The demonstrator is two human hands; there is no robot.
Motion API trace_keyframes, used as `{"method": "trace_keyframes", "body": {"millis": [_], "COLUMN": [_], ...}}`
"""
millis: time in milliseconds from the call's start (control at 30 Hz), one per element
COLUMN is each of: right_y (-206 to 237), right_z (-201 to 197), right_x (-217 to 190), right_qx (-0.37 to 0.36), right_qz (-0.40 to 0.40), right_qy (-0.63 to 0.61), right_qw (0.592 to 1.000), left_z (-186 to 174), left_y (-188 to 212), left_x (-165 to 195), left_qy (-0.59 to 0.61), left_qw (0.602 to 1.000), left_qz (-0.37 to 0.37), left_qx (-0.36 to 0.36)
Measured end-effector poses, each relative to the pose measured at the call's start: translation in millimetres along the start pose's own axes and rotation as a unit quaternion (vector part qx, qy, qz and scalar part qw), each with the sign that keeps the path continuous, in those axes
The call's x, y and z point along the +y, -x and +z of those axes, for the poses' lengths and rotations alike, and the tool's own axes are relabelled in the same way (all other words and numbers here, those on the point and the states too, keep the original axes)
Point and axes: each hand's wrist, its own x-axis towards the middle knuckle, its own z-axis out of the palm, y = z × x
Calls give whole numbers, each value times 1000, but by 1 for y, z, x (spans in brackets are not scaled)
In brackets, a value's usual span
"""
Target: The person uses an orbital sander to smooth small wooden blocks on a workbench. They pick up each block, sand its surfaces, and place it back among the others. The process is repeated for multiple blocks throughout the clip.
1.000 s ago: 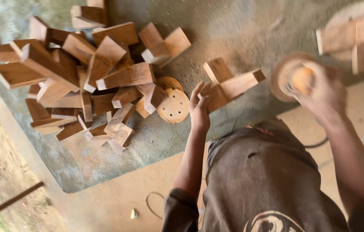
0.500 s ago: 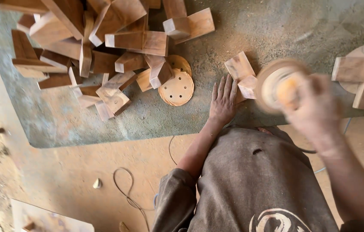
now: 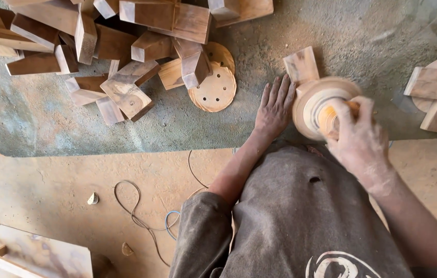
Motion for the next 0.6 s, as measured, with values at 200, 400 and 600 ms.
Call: {"method": "trace_keyframes", "body": {"millis": [200, 400, 600], "right_y": [-12, -19, -3], "right_z": [-7, -2, -6], "right_x": [3, 1, 12], "right_qx": [3, -8, -19], "right_qz": [-9, -7, 7], "right_qy": [-8, 1, -7], "right_qw": [1000, 1000, 1000], "left_z": [-1, 4, 7], "left_y": [-6, -7, -8], "left_x": [3, 5, 8], "left_qy": [63, 14, 43], "left_qw": [997, 1000, 997], "left_qz": [1, -11, -4], "left_qx": [34, 12, 57]}}
